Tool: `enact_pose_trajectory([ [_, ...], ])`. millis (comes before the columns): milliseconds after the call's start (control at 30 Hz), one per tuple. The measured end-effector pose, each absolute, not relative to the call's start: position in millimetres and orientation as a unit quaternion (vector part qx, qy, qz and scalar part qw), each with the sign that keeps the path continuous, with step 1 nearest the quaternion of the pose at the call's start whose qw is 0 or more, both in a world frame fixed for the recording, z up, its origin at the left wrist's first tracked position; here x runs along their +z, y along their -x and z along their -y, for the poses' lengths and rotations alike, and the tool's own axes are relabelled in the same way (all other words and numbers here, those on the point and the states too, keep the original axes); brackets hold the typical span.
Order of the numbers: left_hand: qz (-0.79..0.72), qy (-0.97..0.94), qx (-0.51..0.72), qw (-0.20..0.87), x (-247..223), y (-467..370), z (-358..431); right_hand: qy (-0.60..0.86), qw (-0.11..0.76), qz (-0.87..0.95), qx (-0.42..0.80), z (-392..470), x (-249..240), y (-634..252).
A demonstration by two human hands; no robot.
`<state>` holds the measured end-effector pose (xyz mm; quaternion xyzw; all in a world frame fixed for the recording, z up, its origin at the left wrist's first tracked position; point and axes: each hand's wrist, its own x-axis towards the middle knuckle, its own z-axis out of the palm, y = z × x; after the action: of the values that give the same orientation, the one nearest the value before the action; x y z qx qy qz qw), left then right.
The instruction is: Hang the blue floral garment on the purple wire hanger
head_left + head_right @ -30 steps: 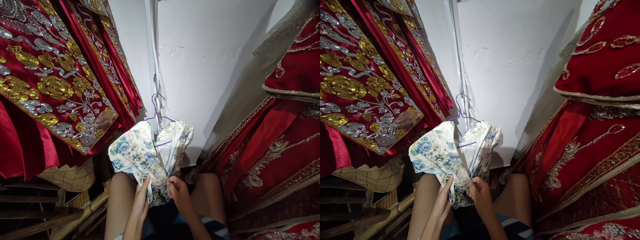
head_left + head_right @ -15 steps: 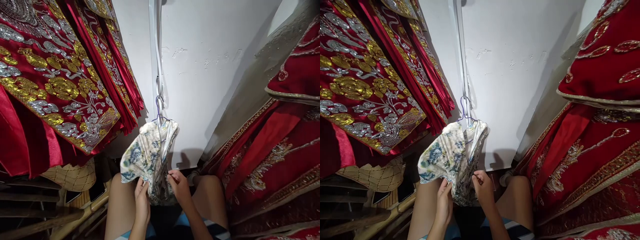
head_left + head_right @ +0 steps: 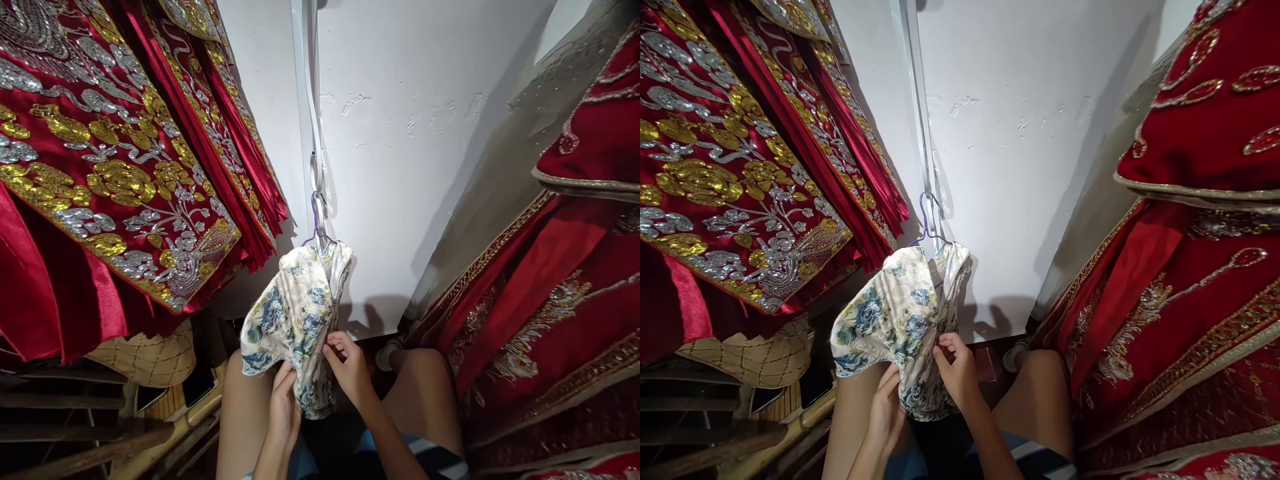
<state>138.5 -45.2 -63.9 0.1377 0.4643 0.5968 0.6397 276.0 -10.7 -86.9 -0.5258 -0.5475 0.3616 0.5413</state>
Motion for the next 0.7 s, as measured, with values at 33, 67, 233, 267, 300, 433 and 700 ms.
enact_pose_trajectory([
  [33,-0.463,-0.133,0.596,0.643,-63.7,-138.4,45.3,0.52,0.54,0.55,0.367,10.5,-86.7,-273.8],
  [67,-0.464,-0.128,0.594,0.645,-64.0,-138.5,45.4,0.516,0.539,0.553,0.371,10.2,-86.3,-271.5],
  [233,-0.469,-0.118,0.593,0.644,-67.9,-137.0,44.2,0.532,0.55,0.541,0.348,10.2,-86.8,-270.3],
  [267,-0.463,-0.116,0.602,0.64,-68.5,-135.7,43.4,0.541,0.552,0.537,0.336,11.2,-88.1,-273.2],
  [300,-0.456,-0.114,0.615,0.633,-69.0,-134.1,42.6,0.55,0.554,0.534,0.324,12.8,-89.8,-277.1],
  [433,-0.453,-0.075,0.67,0.583,-70.0,-127.1,40.3,0.561,0.561,0.539,0.282,21.5,-99.5,-293.8],
  [700,-0.45,-0.02,0.645,0.617,-63.3,-133.3,45.9,0.55,0.54,0.548,0.326,19.5,-105.1,-292.9],
])
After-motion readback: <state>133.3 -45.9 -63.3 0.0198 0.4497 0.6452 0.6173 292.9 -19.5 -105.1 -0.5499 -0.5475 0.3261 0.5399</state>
